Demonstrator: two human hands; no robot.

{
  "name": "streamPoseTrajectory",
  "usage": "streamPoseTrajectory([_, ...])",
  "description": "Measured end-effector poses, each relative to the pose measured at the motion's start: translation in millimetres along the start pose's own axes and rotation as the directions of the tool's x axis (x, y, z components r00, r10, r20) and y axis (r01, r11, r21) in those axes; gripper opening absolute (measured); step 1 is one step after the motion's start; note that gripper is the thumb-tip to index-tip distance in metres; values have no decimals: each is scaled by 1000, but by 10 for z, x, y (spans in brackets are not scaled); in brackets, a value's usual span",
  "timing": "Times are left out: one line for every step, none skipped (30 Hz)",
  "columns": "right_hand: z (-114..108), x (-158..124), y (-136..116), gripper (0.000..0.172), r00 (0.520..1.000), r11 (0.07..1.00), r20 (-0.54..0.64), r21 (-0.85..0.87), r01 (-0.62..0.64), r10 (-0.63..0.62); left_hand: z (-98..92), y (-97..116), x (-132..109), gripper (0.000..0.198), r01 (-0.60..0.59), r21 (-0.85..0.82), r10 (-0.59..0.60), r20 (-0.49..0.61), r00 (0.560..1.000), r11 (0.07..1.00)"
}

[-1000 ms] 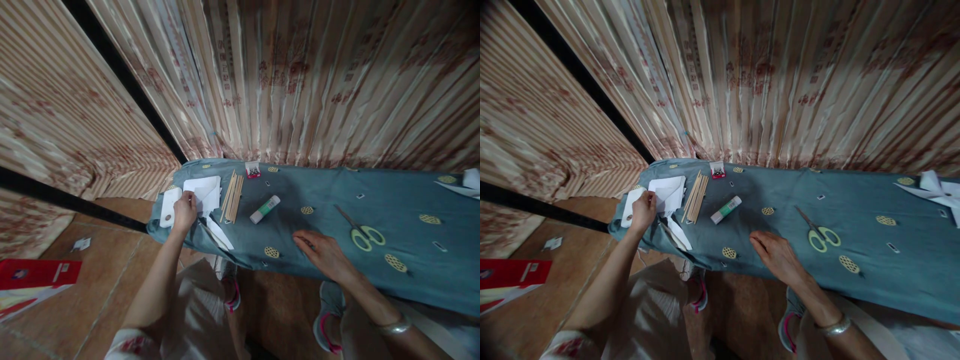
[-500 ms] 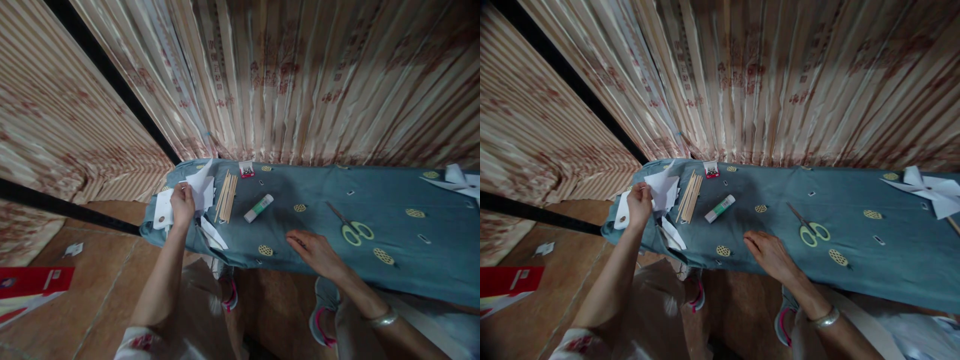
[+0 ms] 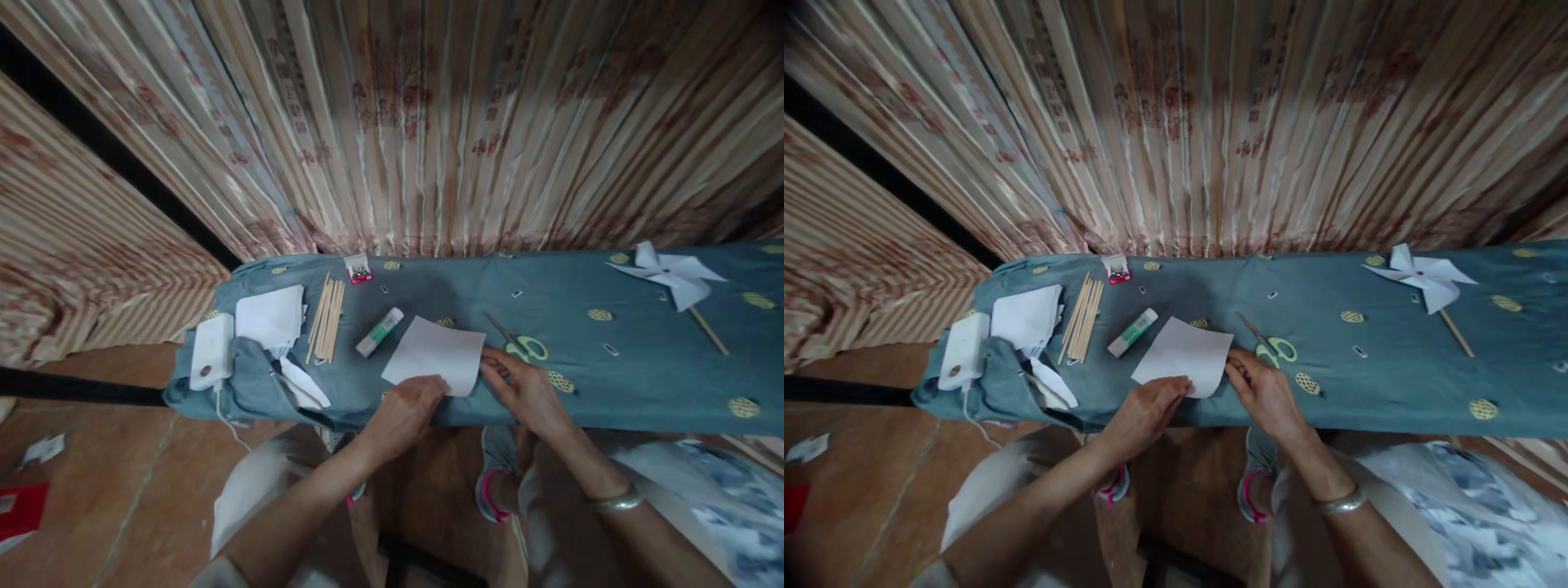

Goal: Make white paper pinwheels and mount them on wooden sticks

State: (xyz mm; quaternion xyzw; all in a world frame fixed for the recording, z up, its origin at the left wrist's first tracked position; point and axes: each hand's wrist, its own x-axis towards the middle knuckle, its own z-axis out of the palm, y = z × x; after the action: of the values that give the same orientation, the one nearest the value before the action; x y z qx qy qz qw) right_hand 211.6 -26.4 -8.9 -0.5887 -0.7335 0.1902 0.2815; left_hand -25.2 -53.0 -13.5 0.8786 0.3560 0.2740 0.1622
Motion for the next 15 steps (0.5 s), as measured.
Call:
streamPoseTrajectory([-29,-35,48,31,1000,1000,-18,-1,-15,15,29,-2,3,27,6,-8,-6,8,1000,1000])
streamPoseTrajectory([-53,-68,86,37,999,1000,-38,-9,-12,11,39,-1,9,26,19,-21,-19,17,1000,1000])
streamPoseTrajectory([-74,-98,113,44,998,1000,-54,-23,12,-13,35,6,18,24,40,-37,-39,30,999,999])
streamPoseTrajectory([-92,-123,127,49,997,998,-59,-37,56,-58,21,16,28,23,66,-57,-64,48,997,996])
streamPoseTrajectory([-108,-144,127,51,993,993,-42,-45,111,-113,2,29,39,23,97,-85,-92,71,993,992])
streamPoseTrajectory([-121,-158,113,50,986,985,-6,-44,165,-166,-20,41,48,23,133,-121,-123,92,988,984])
streamPoseTrajectory([-134,-166,86,46,978,978,42,-33,208,-206,-41,50,57,23,173,-164,-156,107,982,971])
streamPoseTrajectory([-145,-169,49,39,969,973,88,-8,232,-230,-60,54,66,22,214,-207,-193,115,974,955])
streamPoseTrajectory([-156,-166,3,33,963,971,128,31,235,-237,-75,51,75,20,257,-241,-235,117,965,936])
streamPoseTrajectory([-164,-159,-48,27,960,972,159,82,221,-232,-85,41,86,19,300,-264,-281,110,953,917])
streamPoseTrajectory([-169,-147,-101,25,959,970,179,145,194,-219,-91,25,100,18,338,-275,-323,99,941,900])
streamPoseTrajectory([-168,-132,-152,25,960,964,192,209,163,-204,-92,3,119,17,366,-278,-355,90,931,888])
streamPoseTrajectory([-161,-113,-197,26,962,956,198,263,132,-187,-89,-21,141,17,383,-279,-375,83,923,880])
streamPoseTrajectory([-144,-93,-234,26,966,949,204,302,95,-161,-83,-48,168,17,392,-282,-386,79,919,876])
streamPoseTrajectory([-118,-70,-262,25,969,944,210,326,52,-126,-75,-77,198,17,396,-285,-391,78,917,873])
